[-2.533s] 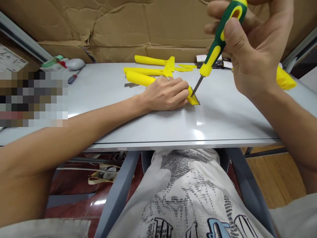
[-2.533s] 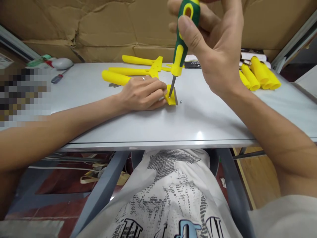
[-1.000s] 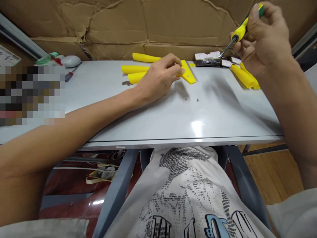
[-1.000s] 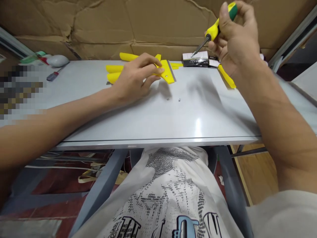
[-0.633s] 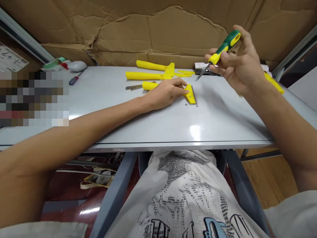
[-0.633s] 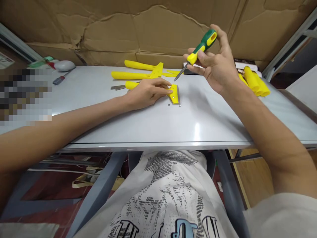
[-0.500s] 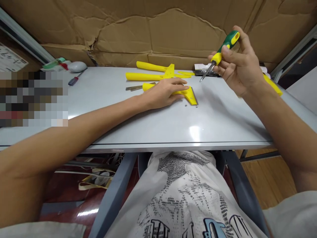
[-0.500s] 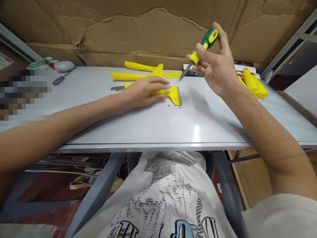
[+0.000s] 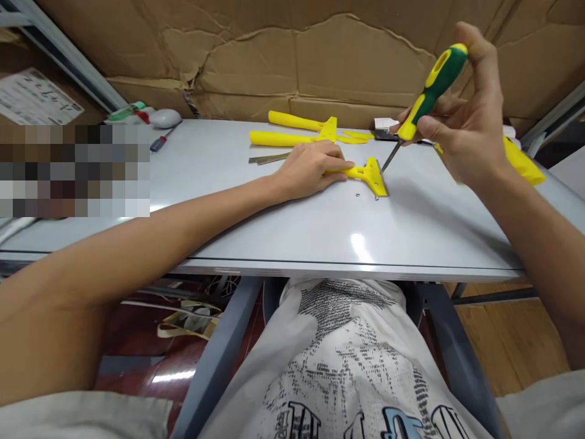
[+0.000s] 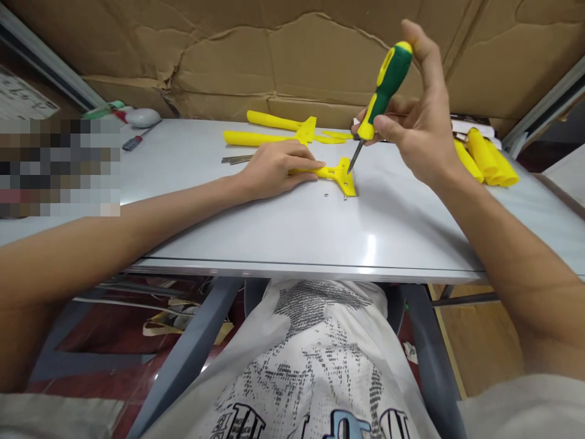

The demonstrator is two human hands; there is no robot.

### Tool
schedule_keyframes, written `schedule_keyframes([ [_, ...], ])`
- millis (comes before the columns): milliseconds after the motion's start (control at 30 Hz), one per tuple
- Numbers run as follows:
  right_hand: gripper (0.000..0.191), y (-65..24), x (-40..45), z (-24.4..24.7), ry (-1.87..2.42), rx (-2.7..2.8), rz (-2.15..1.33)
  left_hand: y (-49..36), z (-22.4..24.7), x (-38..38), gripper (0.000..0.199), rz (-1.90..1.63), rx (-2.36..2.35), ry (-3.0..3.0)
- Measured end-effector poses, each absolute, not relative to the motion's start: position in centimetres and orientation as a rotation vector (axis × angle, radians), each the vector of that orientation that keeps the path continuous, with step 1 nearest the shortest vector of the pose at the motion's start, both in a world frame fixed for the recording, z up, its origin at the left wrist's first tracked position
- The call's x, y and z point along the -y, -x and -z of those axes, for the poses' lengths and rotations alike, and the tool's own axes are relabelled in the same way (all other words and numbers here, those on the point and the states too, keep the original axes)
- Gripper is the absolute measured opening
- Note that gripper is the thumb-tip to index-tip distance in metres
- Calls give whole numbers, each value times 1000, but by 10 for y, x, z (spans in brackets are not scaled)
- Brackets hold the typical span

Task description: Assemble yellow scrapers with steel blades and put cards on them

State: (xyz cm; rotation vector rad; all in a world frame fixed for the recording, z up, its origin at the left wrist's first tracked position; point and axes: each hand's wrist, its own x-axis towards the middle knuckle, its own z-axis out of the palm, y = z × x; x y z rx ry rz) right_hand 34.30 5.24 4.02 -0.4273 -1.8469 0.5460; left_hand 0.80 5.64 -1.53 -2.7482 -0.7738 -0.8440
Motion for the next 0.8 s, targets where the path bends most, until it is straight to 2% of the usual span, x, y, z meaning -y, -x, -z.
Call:
schedule_keyframes([
  [167, 108, -337, -47, -32, 543, 1930, -621, -6, 17, -57, 32, 890, 734, 2706],
  [400, 105, -331, -32, -36, 635, 1936, -670, -7, 16, -55, 36, 869, 743, 2714],
  [533, 97, -328, -28, -38, 640, 1926, -676, -6, 16, -56, 40, 872, 738, 2721],
  [800, 100, -325, -34, -35, 524, 1939, -651, -5, 17, -57, 44, 882, 748, 2749],
])
